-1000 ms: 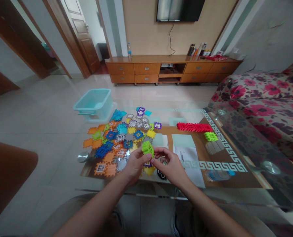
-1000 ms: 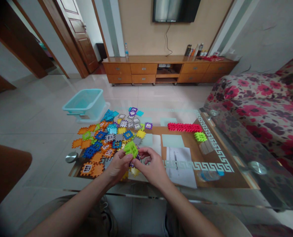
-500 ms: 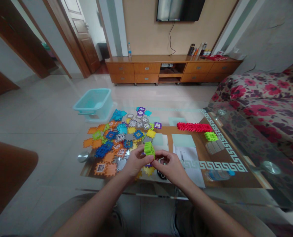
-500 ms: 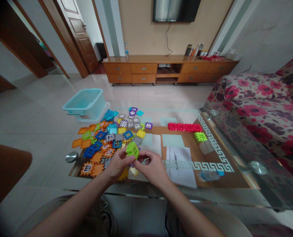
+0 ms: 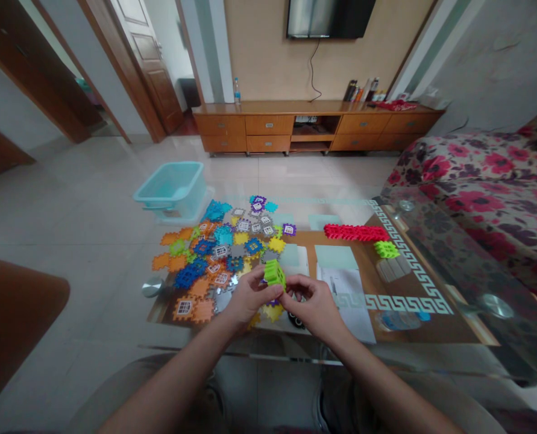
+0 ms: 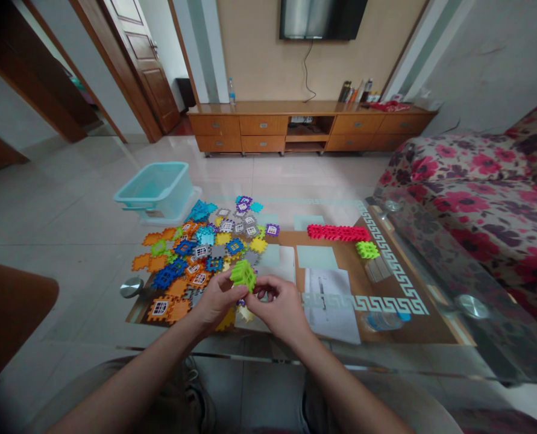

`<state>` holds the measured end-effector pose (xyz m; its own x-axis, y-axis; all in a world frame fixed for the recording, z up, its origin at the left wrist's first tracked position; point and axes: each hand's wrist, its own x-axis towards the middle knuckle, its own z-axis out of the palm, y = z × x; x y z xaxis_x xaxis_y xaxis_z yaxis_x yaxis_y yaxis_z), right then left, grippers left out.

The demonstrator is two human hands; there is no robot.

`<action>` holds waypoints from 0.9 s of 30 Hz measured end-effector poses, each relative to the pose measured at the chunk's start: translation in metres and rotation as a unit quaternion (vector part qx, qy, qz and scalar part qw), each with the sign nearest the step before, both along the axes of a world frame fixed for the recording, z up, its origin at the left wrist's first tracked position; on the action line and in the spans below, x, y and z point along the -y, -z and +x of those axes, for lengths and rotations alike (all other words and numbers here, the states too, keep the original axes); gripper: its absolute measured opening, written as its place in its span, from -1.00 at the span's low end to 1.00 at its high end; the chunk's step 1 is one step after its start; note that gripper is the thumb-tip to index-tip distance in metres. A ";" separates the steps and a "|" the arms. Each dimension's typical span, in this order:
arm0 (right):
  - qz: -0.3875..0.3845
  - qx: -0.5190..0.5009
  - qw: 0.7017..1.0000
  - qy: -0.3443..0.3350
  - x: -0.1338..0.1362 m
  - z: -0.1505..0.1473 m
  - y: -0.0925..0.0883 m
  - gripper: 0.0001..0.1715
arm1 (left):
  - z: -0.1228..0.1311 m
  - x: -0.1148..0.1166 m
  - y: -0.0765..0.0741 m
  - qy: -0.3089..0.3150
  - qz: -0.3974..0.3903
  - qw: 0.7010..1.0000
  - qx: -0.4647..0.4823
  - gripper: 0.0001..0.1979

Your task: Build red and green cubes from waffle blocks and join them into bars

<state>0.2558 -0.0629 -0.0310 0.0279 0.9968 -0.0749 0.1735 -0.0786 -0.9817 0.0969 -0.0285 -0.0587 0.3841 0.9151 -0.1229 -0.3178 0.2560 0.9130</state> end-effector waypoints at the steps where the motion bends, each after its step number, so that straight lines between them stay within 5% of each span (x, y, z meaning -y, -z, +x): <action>1: -0.001 0.000 1.000 -0.005 0.000 0.000 0.000 -0.70 | 0.000 0.000 0.000 0.001 0.001 1.000 -0.001 -0.61; 8: -0.022 -0.019 0.998 -0.055 -0.002 0.002 0.004 -0.72 | -0.001 0.000 -0.001 0.013 0.009 1.000 -0.021 -0.62; 27: -0.028 -0.067 0.997 -0.039 -0.003 0.001 0.015 -0.69 | -0.001 -0.001 -0.007 -0.010 0.039 0.998 -0.039 -0.68</action>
